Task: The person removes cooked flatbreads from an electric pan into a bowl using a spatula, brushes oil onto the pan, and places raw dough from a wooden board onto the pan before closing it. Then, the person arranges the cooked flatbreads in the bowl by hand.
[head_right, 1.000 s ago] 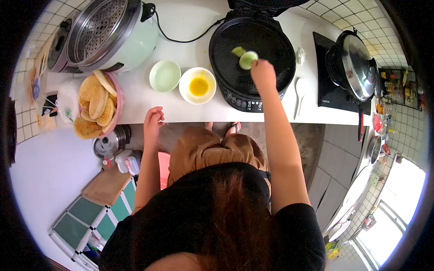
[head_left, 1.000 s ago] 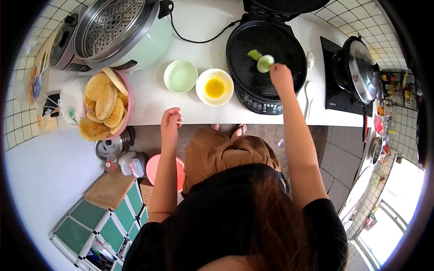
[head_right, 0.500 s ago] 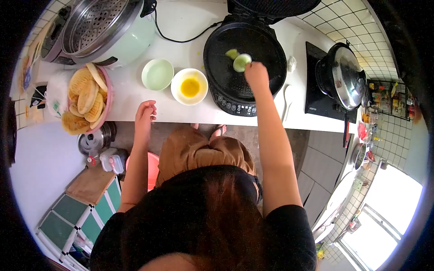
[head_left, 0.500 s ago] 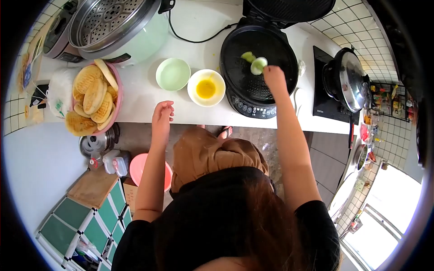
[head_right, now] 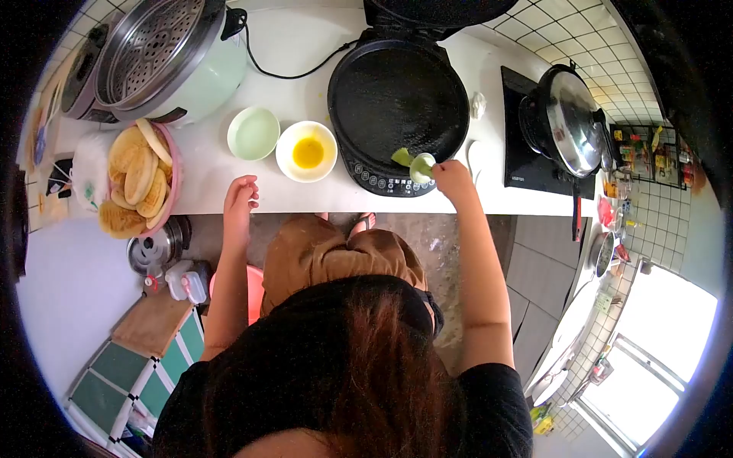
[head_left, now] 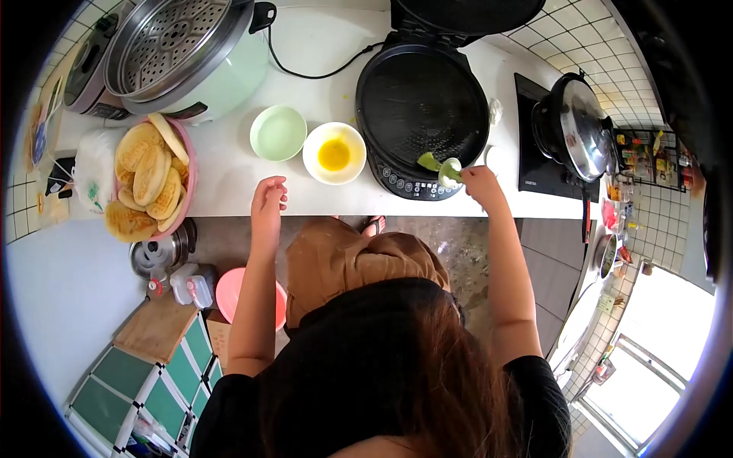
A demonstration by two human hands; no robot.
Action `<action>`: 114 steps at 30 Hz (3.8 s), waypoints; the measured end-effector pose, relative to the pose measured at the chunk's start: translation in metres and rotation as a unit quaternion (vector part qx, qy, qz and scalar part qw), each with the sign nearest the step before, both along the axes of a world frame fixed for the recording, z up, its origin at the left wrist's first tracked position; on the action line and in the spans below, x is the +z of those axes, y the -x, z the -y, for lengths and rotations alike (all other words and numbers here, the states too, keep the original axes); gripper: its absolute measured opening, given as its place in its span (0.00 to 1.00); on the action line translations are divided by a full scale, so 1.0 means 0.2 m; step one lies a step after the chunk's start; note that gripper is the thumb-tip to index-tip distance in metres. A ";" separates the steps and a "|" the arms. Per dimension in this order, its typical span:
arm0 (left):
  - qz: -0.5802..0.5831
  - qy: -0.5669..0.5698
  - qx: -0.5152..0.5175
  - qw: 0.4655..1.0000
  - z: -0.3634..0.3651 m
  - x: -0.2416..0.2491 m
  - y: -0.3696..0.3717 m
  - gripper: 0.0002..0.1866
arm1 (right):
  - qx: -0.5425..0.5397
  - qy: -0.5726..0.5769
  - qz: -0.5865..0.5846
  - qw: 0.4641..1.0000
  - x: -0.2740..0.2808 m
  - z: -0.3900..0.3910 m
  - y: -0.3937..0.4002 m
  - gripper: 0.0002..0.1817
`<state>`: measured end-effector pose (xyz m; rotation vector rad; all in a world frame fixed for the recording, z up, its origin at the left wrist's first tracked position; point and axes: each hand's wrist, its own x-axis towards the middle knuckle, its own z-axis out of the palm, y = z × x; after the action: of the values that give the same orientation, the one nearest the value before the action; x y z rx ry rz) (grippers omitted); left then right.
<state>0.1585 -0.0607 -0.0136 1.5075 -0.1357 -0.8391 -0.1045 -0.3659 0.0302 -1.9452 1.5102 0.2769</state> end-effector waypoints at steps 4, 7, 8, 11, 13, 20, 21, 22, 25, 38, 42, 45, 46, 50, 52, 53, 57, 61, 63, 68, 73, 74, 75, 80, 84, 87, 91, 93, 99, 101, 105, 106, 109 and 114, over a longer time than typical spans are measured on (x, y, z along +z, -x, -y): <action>0.006 0.005 -0.006 1.000 0.01 0.02 0.01 0.10 | 0.084 0.118 -0.086 0.986 -0.01 0.27 0.10 0.17; 0.007 0.000 -0.008 1.000 0.03 0.01 0.01 0.09 | 0.073 0.239 -0.091 0.964 -0.04 0.44 0.09 0.18; 0.008 -0.005 -0.011 1.000 0.03 0.01 0.02 0.09 | 0.080 0.264 -0.088 0.957 -0.09 0.49 0.09 0.19; 0.015 0.012 -0.011 1.000 0.04 0.04 0.03 0.09 | 0.114 0.247 -0.003 0.962 -0.17 0.47 0.06 0.22; 0.020 0.017 -0.002 1.000 0.04 0.04 0.03 0.09 | 0.035 0.123 0.032 0.991 -0.06 0.38 0.00 0.19; -0.002 0.009 0.021 1.000 0.00 0.03 0.04 0.09 | -0.140 0.016 0.290 0.947 0.26 0.38 -0.28 0.18; -0.002 0.010 0.023 1.000 0.00 0.04 0.04 0.09 | -0.113 0.052 0.345 0.930 0.29 0.44 -0.34 0.19; -0.002 0.014 0.026 1.000 -0.01 0.04 0.04 0.09 | -0.080 0.082 0.358 0.927 0.41 0.46 -0.43 0.21; 0.004 0.016 0.039 0.999 -0.02 0.05 0.03 0.09 | -0.068 0.178 0.418 0.888 0.68 0.62 -0.69 0.21; 0.008 -0.009 0.080 0.997 -0.14 0.02 0.07 0.09 | -0.063 0.368 0.269 0.888 0.23 0.94 -0.77 0.19; -0.004 -0.010 0.079 0.997 -0.13 0.02 0.05 0.09 | -0.056 0.309 0.251 0.916 -0.01 0.92 -0.66 0.20; -0.020 0.012 0.079 0.997 -0.12 -0.01 0.04 0.09 | -0.078 0.180 0.286 0.938 -0.01 0.68 -0.60 0.19; -0.015 -0.001 0.082 0.996 -0.11 0.02 0.05 0.09 | -0.066 0.118 0.276 0.951 0.06 0.54 -0.59 0.19; -0.011 -0.028 0.059 0.998 -0.07 0.04 0.04 0.10 | 0.006 -0.018 0.266 0.964 0.11 0.06 -0.50 0.16; -0.020 -0.038 0.051 0.998 -0.06 0.03 0.03 0.10 | 0.079 -0.020 0.223 0.971 0.06 -0.15 -0.47 0.14; -0.023 -0.041 0.045 0.998 -0.05 0.03 0.03 0.10 | 0.130 0.007 0.217 0.967 0.06 -0.25 -0.48 0.14; -0.007 -0.020 0.008 1.000 -0.01 0.01 0.01 0.10 | 0.190 0.009 0.204 0.960 -0.11 -0.50 -0.52 0.16; -0.007 -0.001 -0.008 1.000 0.03 0.05 0.00 0.09 | 0.176 -0.005 0.160 0.971 -0.23 -0.62 -0.57 0.18; -0.007 0.015 -0.035 0.999 0.05 0.04 -0.01 0.09 | 0.130 0.005 0.210 0.969 -0.27 -0.67 -0.57 0.18; 0.031 0.001 -0.103 0.994 0.16 0.13 -0.01 0.09 | 0.023 -0.107 0.227 0.968 -0.17 -0.71 -0.53 0.21; 0.080 0.030 -0.233 0.969 0.40 0.22 0.12 0.09 | -0.029 -0.240 0.243 0.940 0.15 -0.64 -0.20 0.30; 0.090 0.029 -0.252 0.963 0.47 0.26 0.18 0.08 | -0.032 -0.217 0.255 0.942 0.15 -0.64 -0.11 0.30; 0.101 0.023 -0.291 0.951 0.54 0.31 0.25 0.09 | -0.036 -0.192 0.266 0.944 0.12 -0.64 0.01 0.30; 0.152 -0.016 -0.544 0.825 0.81 0.57 0.93 0.10 | -0.152 -0.054 0.314 0.936 0.13 -0.78 0.93 0.27; 0.364 0.000 -0.754 0.547 0.94 0.70 1.62 0.11 | -0.289 0.059 0.277 0.915 0.23 -1.14 1.86 0.24; 0.384 0.076 -0.821 0.415 1.00 0.85 2.07 0.12 | -0.429 0.018 0.422 0.798 0.54 -1.55 2.37 0.23; 0.178 0.231 -0.862 0.416 1.09 0.99 2.62 0.12 | -0.466 0.126 0.683 0.549 0.62 -2.10 2.76 0.22; -0.190 0.148 -0.850 0.468 1.21 0.78 2.83 0.17 | -0.452 0.199 0.783 0.378 0.34 -2.32 2.90 0.22; 0.074 -0.134 -0.931 0.330 1.67 -0.76 2.92 0.21 | -0.879 -0.061 0.248 0.403 -0.99 -2.93 2.91 0.22; 0.532 -0.075 -0.833 0.131 1.71 -0.89 3.02 0.21 | -0.835 -0.115 0.130 0.522 -1.09 -3.08 2.78 0.21; 0.351 -0.305 -0.798 0.384 1.66 -0.68 3.50 0.17 | -0.910 -0.089 0.311 0.258 -0.79 -2.91 2.98 0.22; 0.370 -0.259 -0.816 0.360 1.69 -0.74 3.63 0.16 | -0.903 -0.071 0.299 0.301 -0.82 -2.83 3.14 0.21; 0.350 -0.250 -0.817 0.384 1.73 -0.81 4.08 0.15 | -0.871 0.037 0.405 0.276 -0.76 -2.40 3.70 0.21; 0.204 -0.218 -0.845 0.444 1.75 -0.64 4.73 0.16 | -0.755 0.100 0.584 0.282 -0.67 -1.38 4.66 0.27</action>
<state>-0.7874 -0.4114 -0.1423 1.6407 -2.2744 -2.1005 -1.0370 -0.0902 -0.1047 0.3289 1.3529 -1.7603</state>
